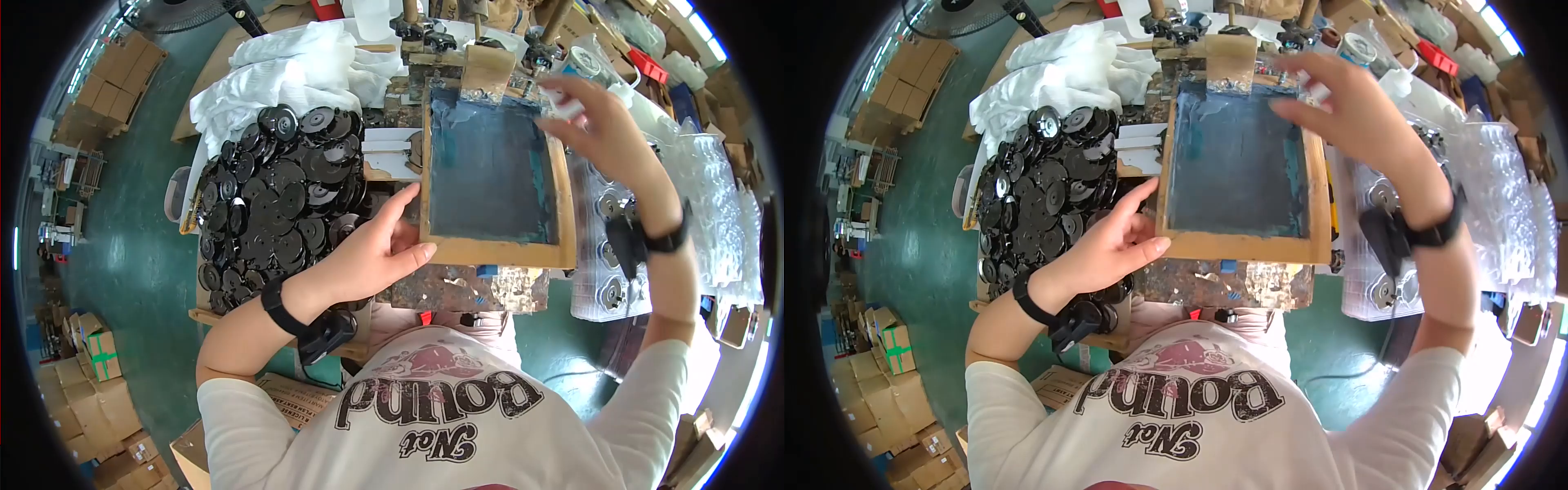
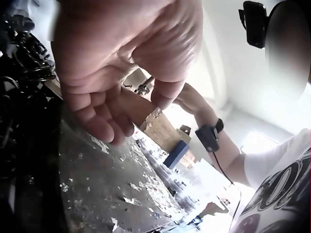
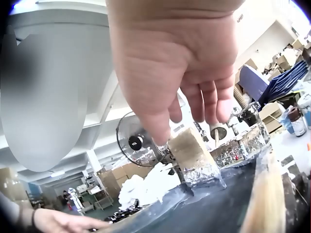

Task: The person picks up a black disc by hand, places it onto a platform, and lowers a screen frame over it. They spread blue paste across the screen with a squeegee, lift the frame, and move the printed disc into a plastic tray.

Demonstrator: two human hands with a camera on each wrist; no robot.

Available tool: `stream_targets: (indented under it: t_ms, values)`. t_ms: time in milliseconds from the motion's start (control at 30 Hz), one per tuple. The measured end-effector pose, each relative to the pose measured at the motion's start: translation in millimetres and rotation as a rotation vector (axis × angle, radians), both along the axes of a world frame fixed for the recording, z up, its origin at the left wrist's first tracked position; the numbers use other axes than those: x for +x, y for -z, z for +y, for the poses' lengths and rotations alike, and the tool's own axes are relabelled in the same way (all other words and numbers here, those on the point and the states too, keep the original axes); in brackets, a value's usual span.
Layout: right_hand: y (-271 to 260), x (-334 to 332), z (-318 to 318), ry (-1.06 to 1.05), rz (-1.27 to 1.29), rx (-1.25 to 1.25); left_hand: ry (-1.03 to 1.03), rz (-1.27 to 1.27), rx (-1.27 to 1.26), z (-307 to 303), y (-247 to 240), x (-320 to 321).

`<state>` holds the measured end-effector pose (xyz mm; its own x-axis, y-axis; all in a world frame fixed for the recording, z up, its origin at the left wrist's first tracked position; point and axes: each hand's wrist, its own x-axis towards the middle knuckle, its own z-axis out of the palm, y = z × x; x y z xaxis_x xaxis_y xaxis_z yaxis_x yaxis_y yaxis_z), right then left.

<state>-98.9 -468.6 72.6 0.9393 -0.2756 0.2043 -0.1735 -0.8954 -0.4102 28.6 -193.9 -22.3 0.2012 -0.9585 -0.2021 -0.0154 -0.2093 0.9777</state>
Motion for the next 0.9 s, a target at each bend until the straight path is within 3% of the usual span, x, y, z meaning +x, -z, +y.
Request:
stream_targets:
  t_ms: [133,233,333,633,900]
  values:
    - [30,54,-16,-0.078,-0.259,-0.315,-0.003,-0.143,0.026,2,4,-3]
    - [36,64,-10,0.002,-0.202,-0.298,0.029,-0.273,0.093,0,9,-3]
    - [37,65,-5,-0.086,0.044,-0.319,0.032,-0.45,0.108,-1,17,-2]
    - [41,65,21,-0.135,0.01,-0.16,0.069,-0.549,0.131,-1,19,-1]
    - [52,23,45,-0.314,-0.032,-0.131,0.083,-0.507,0.15,-3,15,0]
